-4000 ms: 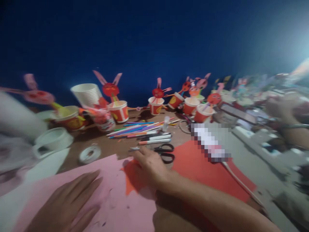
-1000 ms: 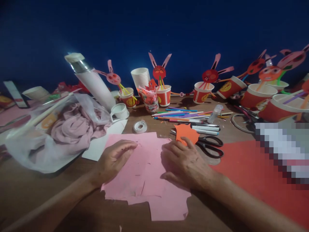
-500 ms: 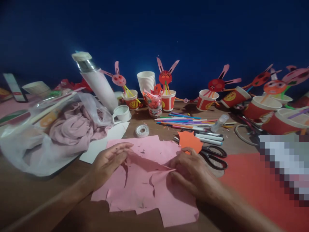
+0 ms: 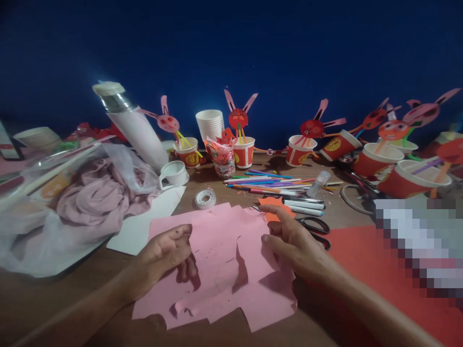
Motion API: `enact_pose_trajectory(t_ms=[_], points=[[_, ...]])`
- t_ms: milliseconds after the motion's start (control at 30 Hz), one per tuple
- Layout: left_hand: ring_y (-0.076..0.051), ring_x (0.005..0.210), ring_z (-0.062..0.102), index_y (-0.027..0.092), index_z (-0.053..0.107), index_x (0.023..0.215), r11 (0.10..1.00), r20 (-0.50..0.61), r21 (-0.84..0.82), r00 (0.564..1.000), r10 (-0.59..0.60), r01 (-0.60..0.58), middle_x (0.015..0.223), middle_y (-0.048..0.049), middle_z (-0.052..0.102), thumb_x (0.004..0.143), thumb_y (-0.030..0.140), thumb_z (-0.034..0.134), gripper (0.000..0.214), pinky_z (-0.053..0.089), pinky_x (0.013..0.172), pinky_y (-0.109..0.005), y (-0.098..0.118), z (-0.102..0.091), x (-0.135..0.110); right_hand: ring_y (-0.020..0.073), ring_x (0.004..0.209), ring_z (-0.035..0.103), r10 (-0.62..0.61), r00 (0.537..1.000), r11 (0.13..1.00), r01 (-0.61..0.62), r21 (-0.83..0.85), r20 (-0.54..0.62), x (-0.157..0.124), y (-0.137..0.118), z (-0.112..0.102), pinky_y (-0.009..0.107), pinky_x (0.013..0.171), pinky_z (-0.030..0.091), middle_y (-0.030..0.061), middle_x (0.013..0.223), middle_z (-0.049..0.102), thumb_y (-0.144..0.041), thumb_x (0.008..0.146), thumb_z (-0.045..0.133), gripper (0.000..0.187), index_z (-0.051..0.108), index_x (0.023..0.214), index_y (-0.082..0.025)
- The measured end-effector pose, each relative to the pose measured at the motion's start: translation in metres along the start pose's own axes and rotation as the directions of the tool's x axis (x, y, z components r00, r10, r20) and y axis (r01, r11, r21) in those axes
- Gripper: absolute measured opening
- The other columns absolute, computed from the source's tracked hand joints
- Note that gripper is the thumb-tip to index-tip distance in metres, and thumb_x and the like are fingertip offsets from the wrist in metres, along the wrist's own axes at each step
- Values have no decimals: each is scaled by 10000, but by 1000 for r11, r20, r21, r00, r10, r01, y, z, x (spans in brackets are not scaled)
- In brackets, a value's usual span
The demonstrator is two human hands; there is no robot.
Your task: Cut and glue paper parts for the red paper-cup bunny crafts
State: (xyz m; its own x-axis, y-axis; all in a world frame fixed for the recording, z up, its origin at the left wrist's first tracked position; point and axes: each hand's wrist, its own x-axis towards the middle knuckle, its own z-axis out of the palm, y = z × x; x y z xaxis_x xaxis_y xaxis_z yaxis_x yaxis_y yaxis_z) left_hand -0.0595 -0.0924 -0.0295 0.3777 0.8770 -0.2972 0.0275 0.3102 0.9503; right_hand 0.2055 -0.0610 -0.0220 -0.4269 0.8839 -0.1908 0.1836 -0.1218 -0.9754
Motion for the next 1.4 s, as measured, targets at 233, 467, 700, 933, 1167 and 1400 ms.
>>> enact_pose_trajectory(t_ms=[233,467,700,933,1167,1400], points=[[-116,627,575,142,372,1230,979,-2,194,998,61,-59,925,-92,616,815,385,520,502,445,529,-229,-3,-5,-1,101,459,378,-114,992,700,36,-713,-62,2,1,-14,202,444,276,-71,546,397,-165,795,393,534,293,1319,-188],[-200,1023,535,217,495,1161,512,189,755,883,429,-410,1119,-78,590,835,264,477,329,451,870,-346,-9,2,-12,149,519,514,-260,966,222,54,-973,-6,0,11,-12,221,476,267,-10,555,560,-146,752,429,506,429,1255,-192],[-281,1170,400,198,479,1199,71,512,821,786,345,-566,1295,-100,495,777,438,567,493,352,952,-468,-18,16,-18,139,485,515,-383,915,112,182,-977,126,-2,9,-13,233,487,270,-2,499,577,-211,787,487,262,632,1004,-221],[-272,1121,439,197,498,1186,57,562,790,758,331,-611,1263,-114,511,806,423,528,443,362,933,-441,-13,11,-17,145,714,569,-592,712,162,563,-810,377,-4,3,3,294,672,361,48,822,661,-268,844,493,159,632,901,-216],[-253,1129,462,209,523,1158,193,157,938,850,502,-287,1206,-94,547,821,322,505,356,337,975,-448,35,-32,19,185,862,560,-445,722,210,660,-722,530,-5,4,22,355,759,342,42,961,654,-310,813,531,139,605,888,-221],[-289,1183,419,109,415,1262,258,-18,960,900,436,-106,1277,-151,471,693,373,615,658,335,988,-431,35,-37,71,179,857,554,-426,727,221,661,-717,538,-5,6,19,344,733,356,35,970,646,-289,831,515,110,594,871,-226]])
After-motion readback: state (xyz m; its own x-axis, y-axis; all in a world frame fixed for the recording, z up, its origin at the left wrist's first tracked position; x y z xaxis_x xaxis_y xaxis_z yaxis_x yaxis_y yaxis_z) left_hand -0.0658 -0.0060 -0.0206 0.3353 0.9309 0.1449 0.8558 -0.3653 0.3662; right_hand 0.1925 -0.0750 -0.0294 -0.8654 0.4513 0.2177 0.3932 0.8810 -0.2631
